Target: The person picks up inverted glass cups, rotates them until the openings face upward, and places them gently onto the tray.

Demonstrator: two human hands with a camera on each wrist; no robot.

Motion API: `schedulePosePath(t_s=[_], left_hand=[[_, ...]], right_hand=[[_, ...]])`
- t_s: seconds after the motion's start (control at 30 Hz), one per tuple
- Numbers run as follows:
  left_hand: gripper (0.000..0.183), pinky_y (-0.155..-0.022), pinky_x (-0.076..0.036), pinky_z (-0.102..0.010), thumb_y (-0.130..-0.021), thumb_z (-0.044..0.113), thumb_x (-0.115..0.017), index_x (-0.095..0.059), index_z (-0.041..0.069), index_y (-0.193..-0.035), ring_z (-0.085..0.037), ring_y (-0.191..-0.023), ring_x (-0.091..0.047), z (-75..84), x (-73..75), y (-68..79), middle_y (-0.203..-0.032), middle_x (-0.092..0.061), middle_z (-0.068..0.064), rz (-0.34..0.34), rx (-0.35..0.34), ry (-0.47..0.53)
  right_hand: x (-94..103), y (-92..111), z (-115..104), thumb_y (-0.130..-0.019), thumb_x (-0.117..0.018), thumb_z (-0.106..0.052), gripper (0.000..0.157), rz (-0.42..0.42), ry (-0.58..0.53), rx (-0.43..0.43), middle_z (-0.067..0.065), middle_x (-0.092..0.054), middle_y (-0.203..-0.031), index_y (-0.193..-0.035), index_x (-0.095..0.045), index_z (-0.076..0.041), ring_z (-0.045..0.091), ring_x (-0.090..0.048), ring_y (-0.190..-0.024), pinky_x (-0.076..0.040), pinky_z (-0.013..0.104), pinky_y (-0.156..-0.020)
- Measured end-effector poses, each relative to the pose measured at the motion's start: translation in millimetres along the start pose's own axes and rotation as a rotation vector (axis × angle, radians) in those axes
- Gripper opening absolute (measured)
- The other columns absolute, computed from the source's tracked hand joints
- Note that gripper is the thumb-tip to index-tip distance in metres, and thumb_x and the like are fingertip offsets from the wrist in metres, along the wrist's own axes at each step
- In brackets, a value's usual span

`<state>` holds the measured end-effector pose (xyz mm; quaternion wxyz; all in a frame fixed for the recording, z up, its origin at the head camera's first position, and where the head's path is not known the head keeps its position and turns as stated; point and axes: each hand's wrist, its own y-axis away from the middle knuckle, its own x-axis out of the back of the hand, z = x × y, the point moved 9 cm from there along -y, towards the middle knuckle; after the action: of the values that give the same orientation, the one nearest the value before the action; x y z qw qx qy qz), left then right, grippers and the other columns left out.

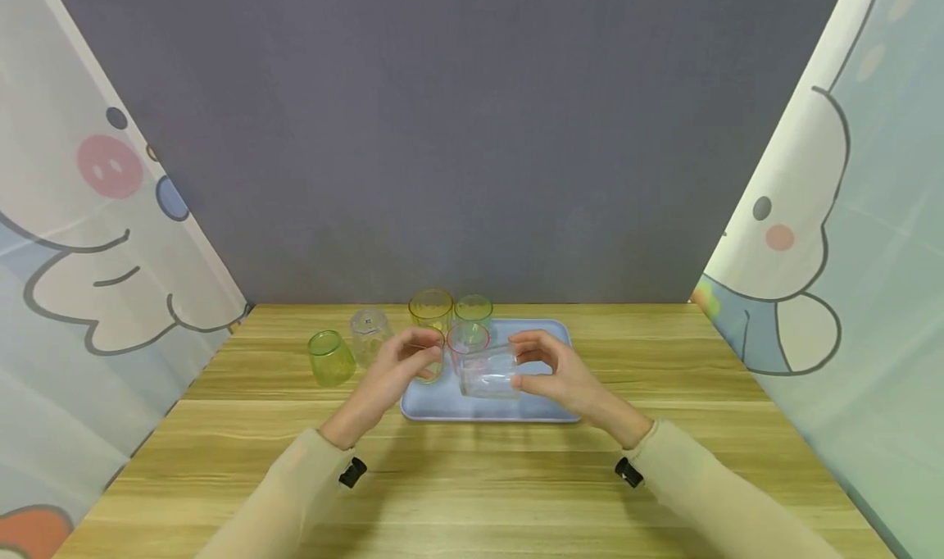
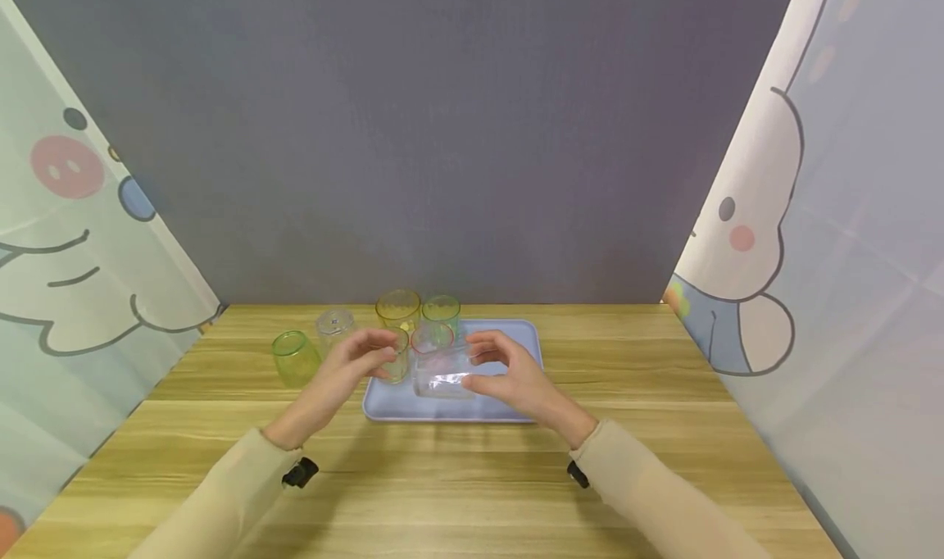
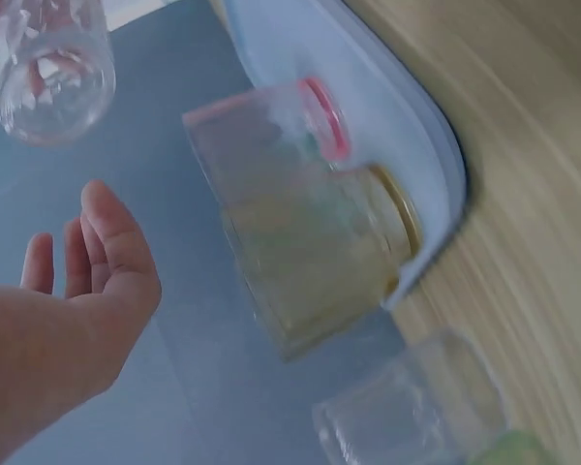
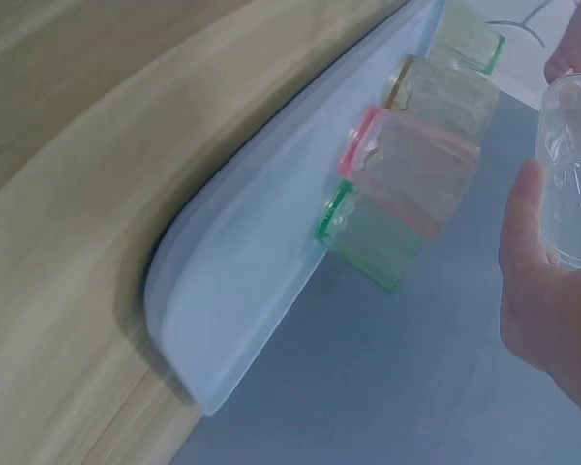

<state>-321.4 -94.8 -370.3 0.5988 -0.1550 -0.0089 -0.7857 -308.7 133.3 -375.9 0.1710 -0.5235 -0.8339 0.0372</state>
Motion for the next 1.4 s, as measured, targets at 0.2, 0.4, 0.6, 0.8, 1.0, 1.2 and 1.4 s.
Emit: schedulePosePath(t_s=[0.2, 0.4, 0.6, 0.8, 1.0, 1.2, 1.4], left_hand=[[0.023, -0.084, -0.051, -0.037, -0.099, 0.016, -0.067, -0.066, 0.008, -0.121, -0.019, -0.099, -0.059, 14.7, 10.2, 1.3, -0.114, -0.065, -0.010, 0.078, -0.134, -0.271], [0.020, -0.082, -0.054, -0.041, -0.096, 0.013, -0.068, -0.068, 0.007, -0.115, -0.024, -0.099, -0.060, 36.1, 13.6, 5.6, -0.111, -0.065, -0.008, 0.118, -0.328, -0.434], [0.021, -0.080, -0.053, -0.044, -0.091, 0.010, -0.070, -0.069, 0.006, -0.112, -0.026, -0.098, -0.059, 48.8, 21.6, 5.3, -0.109, -0.065, -0.008, 0.159, -0.461, -0.666], [0.021, -0.081, -0.050, -0.047, -0.089, 0.011, -0.069, -0.068, 0.003, -0.109, -0.032, -0.093, -0.060, 50.6, 29.8, -1.5, -0.104, -0.064, -0.012, 0.198, -0.561, -0.929], [0.026, -0.078, -0.053, -0.047, -0.088, 0.015, -0.070, -0.068, -0.001, -0.108, -0.035, -0.091, -0.061, 47.0, 35.7, -6.2, -0.103, -0.064, -0.015, 0.221, -0.601, -1.079], [0.027, -0.077, -0.054, -0.048, -0.087, 0.015, -0.070, -0.068, -0.001, -0.109, -0.037, -0.090, -0.062, 42.1, 43.1, -10.8, -0.103, -0.064, -0.017, 0.237, -0.609, -1.143], [0.030, -0.077, -0.054, -0.050, -0.090, 0.017, -0.068, -0.067, -0.001, -0.114, -0.037, -0.094, -0.062, 30.5, 52.5, -19.9, -0.107, -0.064, -0.017, 0.210, -0.503, -1.191]], right_hand=[[4.6, 1.2, 0.8, -0.089, -0.078, -0.011, 0.060, 0.005, 0.028, -0.020, 0.021, -0.052, -0.138, -0.142, -0.050, -0.003, 0.043, -0.051, -0.125, -0.053, 0.037, -0.094], [9.3, 2.3, 3.6, -0.090, -0.078, -0.014, 0.059, 0.011, 0.054, -0.035, 0.022, -0.053, -0.137, -0.142, -0.051, -0.005, 0.042, -0.051, -0.126, -0.052, 0.040, -0.096], [12.7, 4.3, 9.7, -0.090, -0.079, -0.017, 0.058, 0.012, 0.084, -0.067, 0.023, -0.052, -0.138, -0.141, -0.053, -0.008, 0.041, -0.052, -0.126, -0.050, 0.045, -0.096], [16.2, 6.7, 16.0, -0.090, -0.079, -0.020, 0.057, 0.012, 0.139, -0.092, 0.019, -0.054, -0.139, -0.140, -0.054, -0.008, 0.038, -0.053, -0.124, -0.050, 0.045, -0.094], [19.2, 9.0, 19.3, -0.090, -0.079, -0.020, 0.056, 0.003, 0.178, -0.102, 0.017, -0.054, -0.137, -0.139, -0.054, -0.010, 0.038, -0.053, -0.124, -0.052, 0.043, -0.089], [21.4, 10.1, 20.1, -0.091, -0.079, -0.023, 0.056, -0.009, 0.205, -0.108, 0.016, -0.054, -0.137, -0.140, -0.054, -0.011, 0.037, -0.052, -0.125, -0.051, 0.044, -0.092], [21.8, 11.7, 21.2, -0.091, -0.079, -0.024, 0.058, -0.018, 0.220, -0.119, 0.017, -0.053, -0.137, -0.141, -0.053, -0.011, 0.038, -0.051, -0.126, -0.051, 0.043, -0.092]])
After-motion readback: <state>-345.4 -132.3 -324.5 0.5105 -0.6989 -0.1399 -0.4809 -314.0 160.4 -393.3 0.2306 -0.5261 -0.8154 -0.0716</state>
